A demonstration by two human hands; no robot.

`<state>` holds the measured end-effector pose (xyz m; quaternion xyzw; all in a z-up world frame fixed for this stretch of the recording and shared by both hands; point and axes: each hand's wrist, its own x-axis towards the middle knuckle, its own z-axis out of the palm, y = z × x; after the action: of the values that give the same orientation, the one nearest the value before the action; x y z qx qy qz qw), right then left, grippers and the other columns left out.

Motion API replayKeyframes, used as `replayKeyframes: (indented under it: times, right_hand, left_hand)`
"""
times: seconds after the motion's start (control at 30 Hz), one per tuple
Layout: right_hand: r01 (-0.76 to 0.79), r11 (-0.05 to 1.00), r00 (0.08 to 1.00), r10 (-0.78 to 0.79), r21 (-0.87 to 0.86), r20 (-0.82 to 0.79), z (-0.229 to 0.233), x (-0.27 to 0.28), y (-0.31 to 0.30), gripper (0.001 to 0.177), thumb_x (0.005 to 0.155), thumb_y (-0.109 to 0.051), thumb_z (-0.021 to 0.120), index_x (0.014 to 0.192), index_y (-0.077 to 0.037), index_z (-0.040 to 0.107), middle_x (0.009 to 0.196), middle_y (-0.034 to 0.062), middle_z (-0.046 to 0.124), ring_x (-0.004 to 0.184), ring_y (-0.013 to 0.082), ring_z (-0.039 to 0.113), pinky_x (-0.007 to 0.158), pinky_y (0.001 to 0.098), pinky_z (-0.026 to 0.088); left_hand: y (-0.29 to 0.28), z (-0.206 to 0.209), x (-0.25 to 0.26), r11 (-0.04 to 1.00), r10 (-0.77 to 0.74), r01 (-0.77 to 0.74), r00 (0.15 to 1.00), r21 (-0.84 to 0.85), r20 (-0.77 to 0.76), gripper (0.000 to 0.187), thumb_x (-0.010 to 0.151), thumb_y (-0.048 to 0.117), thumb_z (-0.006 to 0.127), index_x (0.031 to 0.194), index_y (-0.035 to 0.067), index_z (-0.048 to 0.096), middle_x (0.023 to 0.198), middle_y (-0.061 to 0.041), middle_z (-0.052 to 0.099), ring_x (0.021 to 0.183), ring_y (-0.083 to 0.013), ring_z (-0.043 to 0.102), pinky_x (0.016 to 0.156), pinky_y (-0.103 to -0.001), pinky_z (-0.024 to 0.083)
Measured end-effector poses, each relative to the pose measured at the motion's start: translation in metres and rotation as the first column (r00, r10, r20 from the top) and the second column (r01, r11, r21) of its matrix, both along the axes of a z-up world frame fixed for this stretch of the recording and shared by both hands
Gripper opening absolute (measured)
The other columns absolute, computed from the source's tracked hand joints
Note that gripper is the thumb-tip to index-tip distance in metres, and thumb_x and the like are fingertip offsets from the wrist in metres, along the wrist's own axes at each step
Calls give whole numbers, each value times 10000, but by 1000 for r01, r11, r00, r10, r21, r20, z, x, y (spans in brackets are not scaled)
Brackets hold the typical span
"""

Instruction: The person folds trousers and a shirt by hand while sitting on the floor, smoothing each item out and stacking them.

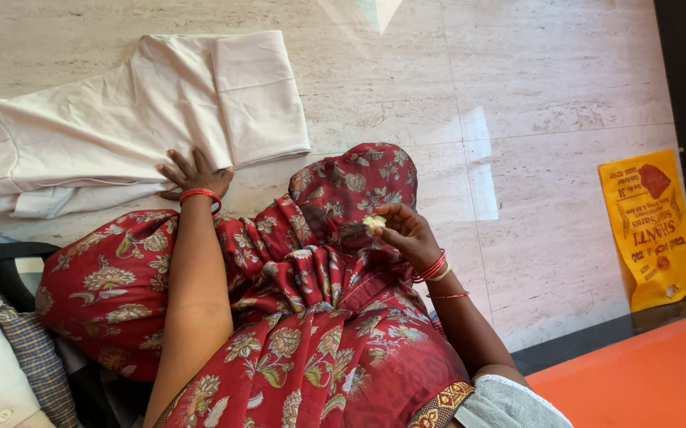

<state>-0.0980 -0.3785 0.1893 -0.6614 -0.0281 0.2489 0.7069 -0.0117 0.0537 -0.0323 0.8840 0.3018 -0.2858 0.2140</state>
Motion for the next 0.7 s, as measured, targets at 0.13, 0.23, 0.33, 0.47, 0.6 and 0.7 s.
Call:
replayKeyframes:
  times: [0.13,0.23,0.33,0.47,0.6,0.7]
  right_hand:
    - [-36,968,981,-14,248,196,69,-11,20,296,938,55,697,1214,-21,622,1234,155,711,1164,224,684,1000,369,589]
    - [-254,898,850,30,360,526,138,-44,34,234,952,4,724,1157,-91,665,1208,134,695,1157,264,703,953,379,632]
    - [-594,661,574,-51,459,817,176,-46,56,115,912,-72,759,1004,-73,691,1125,161,702,1043,309,724,820,387,661]
    - [-725,604,354,-86,332,931,199,-45,67,73,1001,-124,622,989,-91,686,1063,142,711,961,310,761,767,365,680]
    - [-707,618,368,-96,345,925,200,-49,69,61,998,-116,623,978,-95,678,1051,134,714,943,302,763,756,359,681]
    - [-691,632,379,-97,352,920,200,-52,68,54,995,-110,625,970,-97,671,1042,128,717,930,295,766,749,354,681]
  left_hand:
    - [-2,6,2,1000,9,-9,1000,1,-6,1098,836,778,492,1656,322,-79,1655,-114,-366,1459,-484,-364,1086,-868,-41]
    - [-4,8,2,1000,16,-16,1000,3,2,1102,832,775,499,1656,321,-76,1655,-106,-368,1461,-483,-364,1089,-863,-40]
    - [-5,8,1,1000,19,-19,1000,1,10,1109,827,770,512,1655,323,-76,1651,-101,-371,1462,-484,-367,1087,-859,-44]
    - [-5,12,5,1000,25,-25,1000,-2,-17,1098,828,782,497,1650,334,-77,1654,-98,-380,1465,-484,-362,1091,-859,-36]
    - [-4,13,7,1000,14,-14,999,2,-48,1117,817,805,487,1647,337,-96,1647,-100,-391,1463,-485,-364,1087,-863,-34]
    - [-4,11,5,1000,8,-8,998,2,-61,1126,810,819,478,1642,339,-112,1636,-99,-406,1460,-482,-372,1082,-864,-34]
